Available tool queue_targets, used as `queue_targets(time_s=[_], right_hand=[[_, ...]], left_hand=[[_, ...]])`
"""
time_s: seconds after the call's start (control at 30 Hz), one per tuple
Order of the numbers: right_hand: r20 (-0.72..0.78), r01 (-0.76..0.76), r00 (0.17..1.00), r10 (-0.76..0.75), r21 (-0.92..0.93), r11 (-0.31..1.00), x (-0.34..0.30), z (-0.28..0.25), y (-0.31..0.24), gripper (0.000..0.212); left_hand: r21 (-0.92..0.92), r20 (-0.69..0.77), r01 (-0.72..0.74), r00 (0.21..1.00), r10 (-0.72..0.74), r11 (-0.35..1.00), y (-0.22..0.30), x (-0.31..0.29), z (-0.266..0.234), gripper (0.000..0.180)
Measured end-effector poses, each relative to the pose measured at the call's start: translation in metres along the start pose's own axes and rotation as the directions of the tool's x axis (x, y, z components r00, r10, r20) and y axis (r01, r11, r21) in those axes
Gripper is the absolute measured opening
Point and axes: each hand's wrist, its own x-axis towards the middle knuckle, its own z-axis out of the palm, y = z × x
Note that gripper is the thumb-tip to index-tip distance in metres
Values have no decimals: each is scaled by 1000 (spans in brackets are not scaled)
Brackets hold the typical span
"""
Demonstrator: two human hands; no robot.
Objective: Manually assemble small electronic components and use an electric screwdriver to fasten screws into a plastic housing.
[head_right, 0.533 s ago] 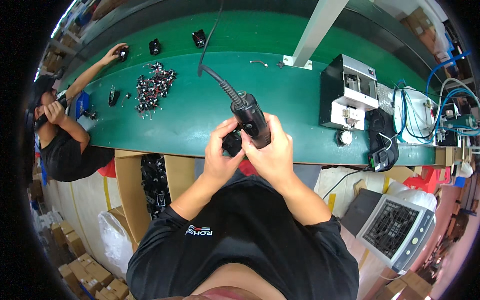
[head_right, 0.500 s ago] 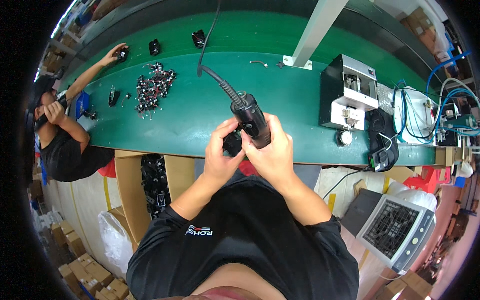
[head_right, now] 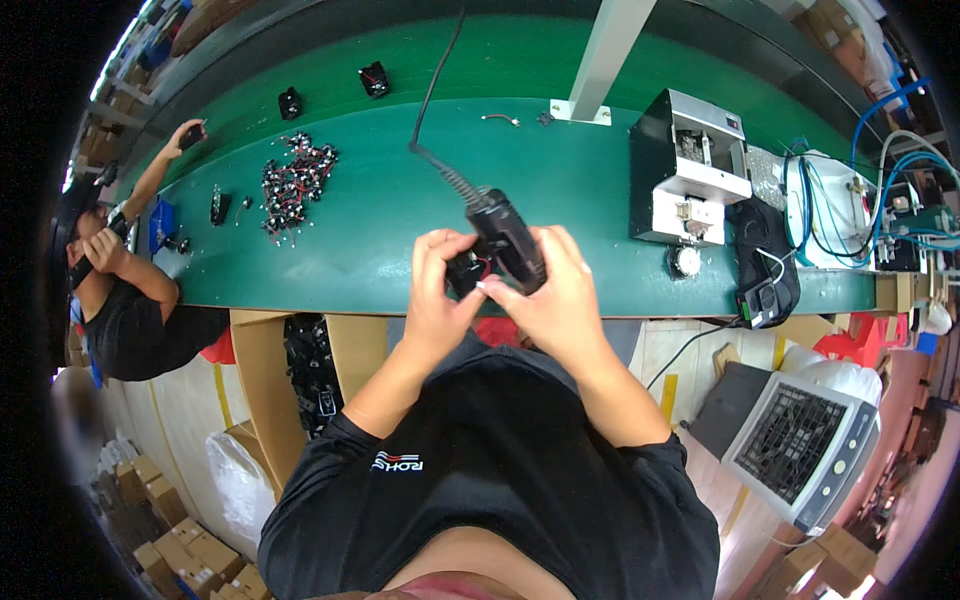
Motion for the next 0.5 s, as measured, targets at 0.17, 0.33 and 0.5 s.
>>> queue_targets(time_s=[0.17, 0.33, 0.5], right_hand=[[-86, -261, 948, 306, 337, 905, -8, -68, 24, 51], [-513, 304, 858, 7, 519, 799, 27, -146, 40, 74], [-720, 547, 678, -151, 356, 758, 62, -172, 54, 83]], left_hand=[[-708, 209, 421, 892, -401, 567, -37, -11, 8, 62], [-868, 348, 443, 865, -361, 224, -47, 3, 2, 60], [-857, 478, 516, 794, -376, 1, -39, 16, 18, 77]])
